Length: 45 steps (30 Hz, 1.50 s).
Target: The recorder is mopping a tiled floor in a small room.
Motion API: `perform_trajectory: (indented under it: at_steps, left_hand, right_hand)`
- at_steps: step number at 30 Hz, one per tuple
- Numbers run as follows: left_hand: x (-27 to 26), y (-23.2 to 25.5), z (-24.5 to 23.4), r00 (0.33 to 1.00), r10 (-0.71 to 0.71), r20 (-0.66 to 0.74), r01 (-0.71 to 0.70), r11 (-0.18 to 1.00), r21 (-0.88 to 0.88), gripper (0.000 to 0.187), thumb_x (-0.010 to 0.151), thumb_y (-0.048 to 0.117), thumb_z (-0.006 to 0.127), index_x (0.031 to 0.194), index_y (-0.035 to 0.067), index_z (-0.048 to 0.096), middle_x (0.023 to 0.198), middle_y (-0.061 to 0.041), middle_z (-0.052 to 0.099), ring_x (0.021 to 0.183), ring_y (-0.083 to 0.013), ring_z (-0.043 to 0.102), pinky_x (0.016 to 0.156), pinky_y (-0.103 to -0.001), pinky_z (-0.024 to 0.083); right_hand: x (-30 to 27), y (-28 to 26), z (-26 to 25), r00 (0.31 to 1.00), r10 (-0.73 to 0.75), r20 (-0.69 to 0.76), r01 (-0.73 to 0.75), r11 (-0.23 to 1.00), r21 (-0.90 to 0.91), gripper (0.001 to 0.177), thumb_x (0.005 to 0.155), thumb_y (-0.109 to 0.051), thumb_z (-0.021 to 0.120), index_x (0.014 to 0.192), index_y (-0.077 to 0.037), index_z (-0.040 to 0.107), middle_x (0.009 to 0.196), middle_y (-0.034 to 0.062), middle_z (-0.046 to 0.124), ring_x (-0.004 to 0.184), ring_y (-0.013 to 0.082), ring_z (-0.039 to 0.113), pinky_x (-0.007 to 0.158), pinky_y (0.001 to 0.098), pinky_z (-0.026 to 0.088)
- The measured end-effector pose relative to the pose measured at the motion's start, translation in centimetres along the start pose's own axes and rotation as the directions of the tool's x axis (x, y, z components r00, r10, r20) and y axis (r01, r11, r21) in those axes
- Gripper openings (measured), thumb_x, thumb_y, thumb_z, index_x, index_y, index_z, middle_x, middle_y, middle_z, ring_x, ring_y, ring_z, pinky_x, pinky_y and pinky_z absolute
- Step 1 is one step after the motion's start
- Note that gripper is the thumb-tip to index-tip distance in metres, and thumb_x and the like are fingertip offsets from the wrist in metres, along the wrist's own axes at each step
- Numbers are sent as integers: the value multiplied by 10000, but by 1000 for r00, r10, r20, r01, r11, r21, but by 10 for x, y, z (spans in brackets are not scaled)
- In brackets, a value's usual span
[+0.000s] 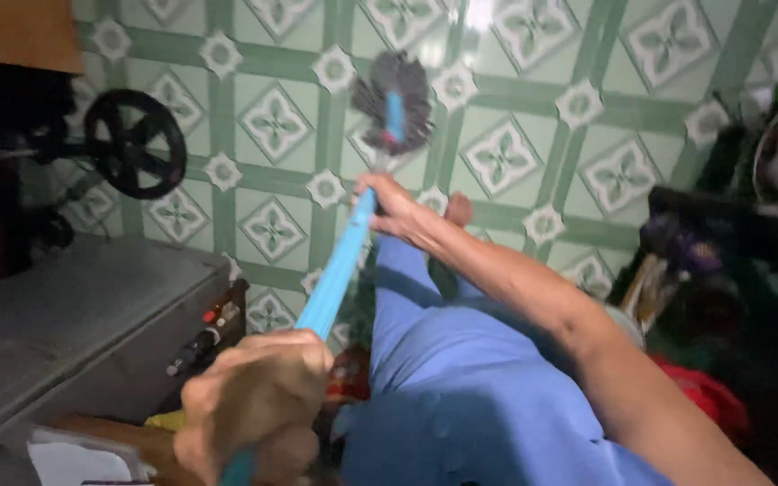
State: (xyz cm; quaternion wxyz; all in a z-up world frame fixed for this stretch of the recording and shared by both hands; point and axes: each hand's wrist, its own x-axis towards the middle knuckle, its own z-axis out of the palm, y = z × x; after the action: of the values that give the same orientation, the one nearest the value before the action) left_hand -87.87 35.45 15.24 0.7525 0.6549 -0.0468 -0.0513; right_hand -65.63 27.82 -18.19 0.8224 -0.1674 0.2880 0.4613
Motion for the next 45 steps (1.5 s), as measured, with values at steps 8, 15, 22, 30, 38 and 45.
perform_trajectory:
  at_steps: [8,15,22,30,38,45]
  left_hand:
    - [100,-163,1,998,-51,-23,44,972,-232,171,943,134,570,800,57,518,690,32,490,599,-76,450,557,-270,393]
    - [145,-188,-64,999,-38,-34,21,916,-401,131,933,143,563,858,41,532,738,43,497,655,-52,452,575,-231,378]
    - [81,-106,-227,996,74,-55,-87,954,-286,173,846,18,516,757,86,384,722,46,419,664,-57,405,615,-224,349]
    - [-25,51,-320,808,473,-351,-276,831,483,126,879,86,701,832,20,605,845,-25,539,794,-182,545,783,-297,445]
    - [-52,40,-326,801,581,-145,-398,697,596,324,982,176,713,763,78,495,675,-106,528,636,-303,590,715,-405,485]
    - [-59,36,-284,880,475,2,-447,828,339,330,1004,188,689,752,77,508,651,-61,507,607,-208,531,654,-365,430]
  right_hand:
    - [-50,-66,-157,883,10,-470,-105,979,-176,332,907,-429,584,904,-98,618,863,66,594,863,240,576,704,401,555]
    - [-42,-89,-302,643,-119,-756,-231,911,-340,318,1009,-301,466,1116,-10,537,1015,183,601,843,350,610,683,526,546]
    - [75,3,-167,979,-203,23,-88,-523,-848,555,669,-355,876,1112,-89,672,918,55,796,851,206,763,766,352,633]
    - [203,220,39,901,37,-432,-265,836,-481,296,863,-313,605,1061,-93,581,842,104,637,726,279,613,650,447,525]
    - [185,302,58,975,-54,-215,-139,606,-783,302,825,-223,669,1091,-92,614,901,80,661,806,243,629,706,411,537]
    - [112,269,1,983,-178,-40,47,459,-887,339,792,-143,722,1118,-89,644,952,60,684,875,211,645,754,380,549]
